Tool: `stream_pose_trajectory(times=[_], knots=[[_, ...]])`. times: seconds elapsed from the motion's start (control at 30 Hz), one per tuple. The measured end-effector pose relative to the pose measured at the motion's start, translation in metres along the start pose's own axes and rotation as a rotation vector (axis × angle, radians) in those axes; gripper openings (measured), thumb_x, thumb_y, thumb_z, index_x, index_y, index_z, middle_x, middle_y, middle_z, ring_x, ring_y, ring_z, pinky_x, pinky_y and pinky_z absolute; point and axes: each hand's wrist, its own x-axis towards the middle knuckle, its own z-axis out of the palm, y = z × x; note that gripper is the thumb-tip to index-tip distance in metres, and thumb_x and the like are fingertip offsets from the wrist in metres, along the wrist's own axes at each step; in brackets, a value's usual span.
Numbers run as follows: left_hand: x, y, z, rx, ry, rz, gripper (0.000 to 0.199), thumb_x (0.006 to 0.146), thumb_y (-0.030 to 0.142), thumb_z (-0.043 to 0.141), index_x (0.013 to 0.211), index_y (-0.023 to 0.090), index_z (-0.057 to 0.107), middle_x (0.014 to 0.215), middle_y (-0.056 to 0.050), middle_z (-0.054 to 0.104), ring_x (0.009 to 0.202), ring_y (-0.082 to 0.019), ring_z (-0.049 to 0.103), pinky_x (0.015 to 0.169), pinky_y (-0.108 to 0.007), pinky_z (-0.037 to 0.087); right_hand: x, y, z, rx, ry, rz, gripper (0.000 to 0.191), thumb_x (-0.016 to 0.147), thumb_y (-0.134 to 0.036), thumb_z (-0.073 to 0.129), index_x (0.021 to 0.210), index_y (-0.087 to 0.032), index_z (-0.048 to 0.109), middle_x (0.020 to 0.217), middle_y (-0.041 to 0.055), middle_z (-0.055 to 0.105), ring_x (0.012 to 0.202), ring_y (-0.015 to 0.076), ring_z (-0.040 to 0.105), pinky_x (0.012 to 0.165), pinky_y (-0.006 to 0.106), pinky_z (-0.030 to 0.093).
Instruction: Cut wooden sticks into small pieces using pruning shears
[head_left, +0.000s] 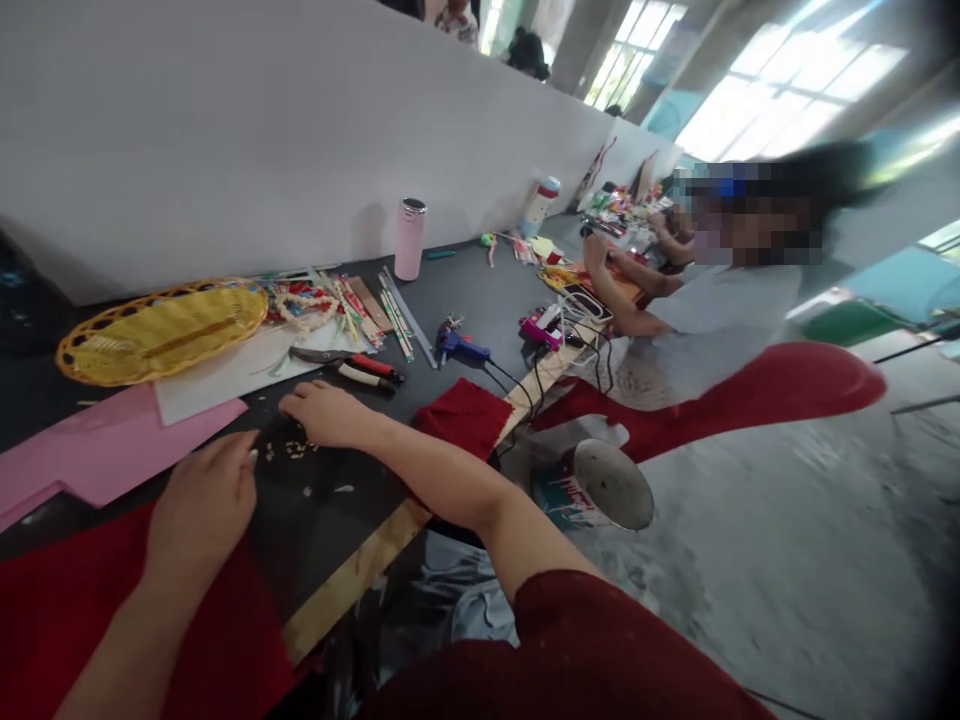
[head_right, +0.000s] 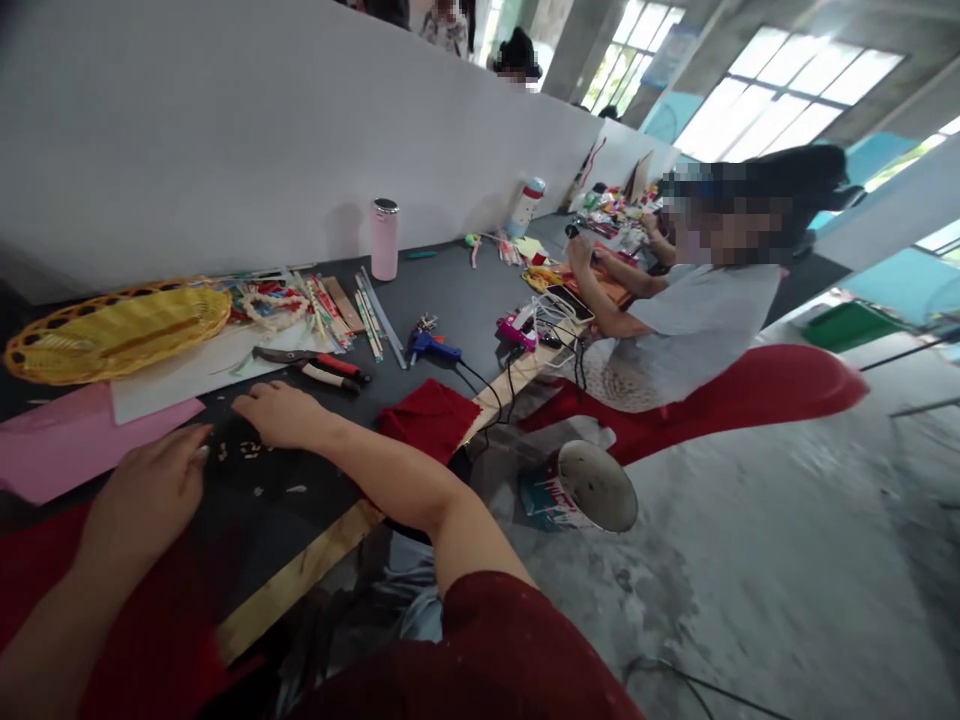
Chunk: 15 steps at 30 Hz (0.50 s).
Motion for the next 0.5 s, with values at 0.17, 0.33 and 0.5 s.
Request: stream_pose_trajectory(times=[0.17, 0.33, 0.5], knots=[[0.012, 0.004, 0.006, 0.072, -0.043, 0.094, 0.044, 0.081, 0.019, 0.033, 0.115, 0.006, 0.057, 0.119, -0.019, 0.062, 0.114, -0.031, 0.055, 0.101, -0.045, 0.039, -0.003, -0.001, 0.008, -0.03, 0.006, -0.082, 0.021, 0.084, -0.012, 0.048, 0.104, -0.016, 0.053, 0.106, 0.0109, 0.057, 0.098, 0.0234, 0.053, 0.088, 0.035, 0.041], [0.003, 0.014, -0.011, -0.089, -0.133, 0.015, 0.043, 0.087, 0.025, 0.03, 0.115, 0.01, 0.059, 0.116, -0.016, 0.065, 0.109, -0.028, 0.06, 0.092, -0.039, 0.047, 0.005, -0.001, 0.002, -0.021, 0.059, -0.165, 0.028, 0.082, -0.008, 0.049, 0.109, -0.015, 0.051, 0.112, 0.0109, 0.058, 0.105, 0.0204, 0.052, 0.097, 0.033, 0.035], [-0.013, 0.008, -0.016, -0.188, -0.059, -0.143, 0.044, 0.092, 0.035, 0.03, 0.121, 0.015, 0.057, 0.122, -0.012, 0.063, 0.11, -0.026, 0.06, 0.089, -0.034, 0.048, 0.036, 0.001, 0.004, -0.145, -0.018, -0.214, 0.026, 0.087, -0.009, 0.043, 0.112, -0.012, 0.051, 0.115, 0.0136, 0.057, 0.109, 0.0222, 0.048, 0.099, 0.034, 0.031]])
